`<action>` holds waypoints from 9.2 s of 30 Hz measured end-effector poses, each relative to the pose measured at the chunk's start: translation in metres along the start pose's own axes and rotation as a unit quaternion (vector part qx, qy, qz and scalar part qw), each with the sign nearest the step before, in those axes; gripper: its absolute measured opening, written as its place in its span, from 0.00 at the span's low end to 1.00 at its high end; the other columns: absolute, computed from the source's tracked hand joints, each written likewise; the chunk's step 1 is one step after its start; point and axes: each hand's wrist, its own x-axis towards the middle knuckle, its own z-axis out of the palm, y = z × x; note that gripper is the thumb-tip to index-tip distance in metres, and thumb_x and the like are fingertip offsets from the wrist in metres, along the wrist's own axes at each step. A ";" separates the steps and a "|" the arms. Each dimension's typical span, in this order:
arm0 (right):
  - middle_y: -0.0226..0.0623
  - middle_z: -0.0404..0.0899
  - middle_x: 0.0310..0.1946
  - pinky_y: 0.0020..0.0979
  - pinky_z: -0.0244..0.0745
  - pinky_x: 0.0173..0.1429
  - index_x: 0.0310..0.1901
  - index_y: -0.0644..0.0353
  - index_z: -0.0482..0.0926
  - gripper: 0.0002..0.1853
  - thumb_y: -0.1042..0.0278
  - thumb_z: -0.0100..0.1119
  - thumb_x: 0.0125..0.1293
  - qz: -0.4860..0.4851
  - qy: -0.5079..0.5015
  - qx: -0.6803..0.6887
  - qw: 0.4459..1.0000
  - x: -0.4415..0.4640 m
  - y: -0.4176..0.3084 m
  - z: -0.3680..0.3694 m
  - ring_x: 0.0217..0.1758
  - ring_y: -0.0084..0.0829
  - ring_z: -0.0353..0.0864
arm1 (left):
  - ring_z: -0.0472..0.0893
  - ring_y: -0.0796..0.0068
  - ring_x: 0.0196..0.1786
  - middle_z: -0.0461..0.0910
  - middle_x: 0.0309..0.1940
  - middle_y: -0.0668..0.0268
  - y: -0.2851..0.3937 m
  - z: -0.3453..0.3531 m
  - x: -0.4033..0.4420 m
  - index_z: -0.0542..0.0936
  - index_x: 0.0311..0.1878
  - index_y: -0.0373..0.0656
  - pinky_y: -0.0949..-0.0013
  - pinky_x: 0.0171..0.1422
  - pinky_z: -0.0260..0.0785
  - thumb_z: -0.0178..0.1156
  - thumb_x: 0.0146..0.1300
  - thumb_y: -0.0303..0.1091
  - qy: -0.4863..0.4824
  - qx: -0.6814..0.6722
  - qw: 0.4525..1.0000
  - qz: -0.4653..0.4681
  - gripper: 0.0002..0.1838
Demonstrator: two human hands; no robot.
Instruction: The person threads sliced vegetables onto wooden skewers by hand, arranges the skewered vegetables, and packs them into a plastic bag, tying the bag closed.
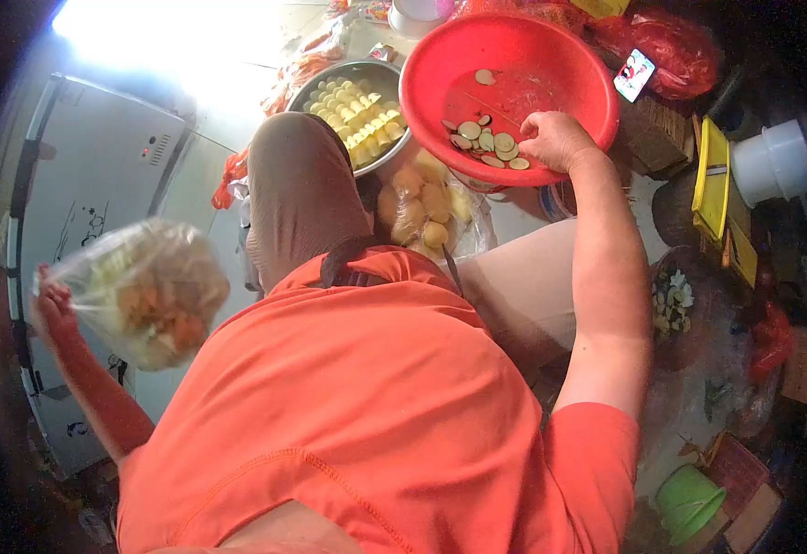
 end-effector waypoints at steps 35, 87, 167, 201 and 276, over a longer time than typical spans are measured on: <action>0.46 0.80 0.44 0.36 0.73 0.55 0.45 0.59 0.80 0.20 0.55 0.59 0.54 0.125 0.102 0.167 0.973 -0.035 0.025 -0.026 0.49 0.42 0.79 | 0.76 0.63 0.35 0.75 0.31 0.58 0.164 0.654 -0.090 0.73 0.37 0.34 0.60 0.41 0.73 0.56 0.62 0.44 -0.822 -0.330 0.463 0.028 0.18; 0.44 0.78 0.37 0.38 0.75 0.51 0.42 0.67 0.73 0.10 0.73 0.52 0.60 -0.095 0.461 0.709 0.525 -0.030 0.017 -0.073 0.41 0.38 0.79 | 0.78 0.58 0.47 0.70 0.57 0.48 0.035 0.573 -0.122 0.67 0.57 0.30 0.62 0.52 0.71 0.43 0.68 0.28 -0.437 -0.412 0.795 -0.081 0.17; 0.48 0.70 0.58 0.42 0.66 0.63 0.62 0.56 0.66 0.32 0.55 0.59 0.55 0.534 0.106 0.111 0.831 -0.280 0.276 0.230 0.61 0.47 0.70 | 0.71 0.64 0.57 0.70 0.54 0.57 -0.062 0.539 -0.014 0.65 0.64 0.38 0.58 0.65 0.59 0.38 0.73 0.47 -0.577 -0.052 0.777 -0.247 0.26; 0.50 0.78 0.47 0.41 0.71 0.56 0.54 0.63 0.73 0.33 0.60 0.68 0.43 0.385 0.068 0.306 0.868 -0.254 0.244 0.222 0.51 0.46 0.78 | 0.80 0.51 0.37 0.80 0.33 0.55 -0.088 0.445 -0.096 0.75 0.41 0.37 0.52 0.40 0.74 0.53 0.66 0.35 -0.354 0.248 0.900 0.050 0.10; 0.49 0.76 0.50 0.40 0.71 0.54 0.57 0.65 0.69 0.34 0.59 0.67 0.49 0.471 0.222 0.242 0.818 -0.305 0.149 0.154 0.52 0.44 0.76 | 0.79 0.67 0.47 0.72 0.53 0.59 -0.031 0.528 -0.084 0.71 0.58 0.40 0.66 0.48 0.72 0.57 0.63 0.41 -0.377 -0.098 0.921 0.015 0.23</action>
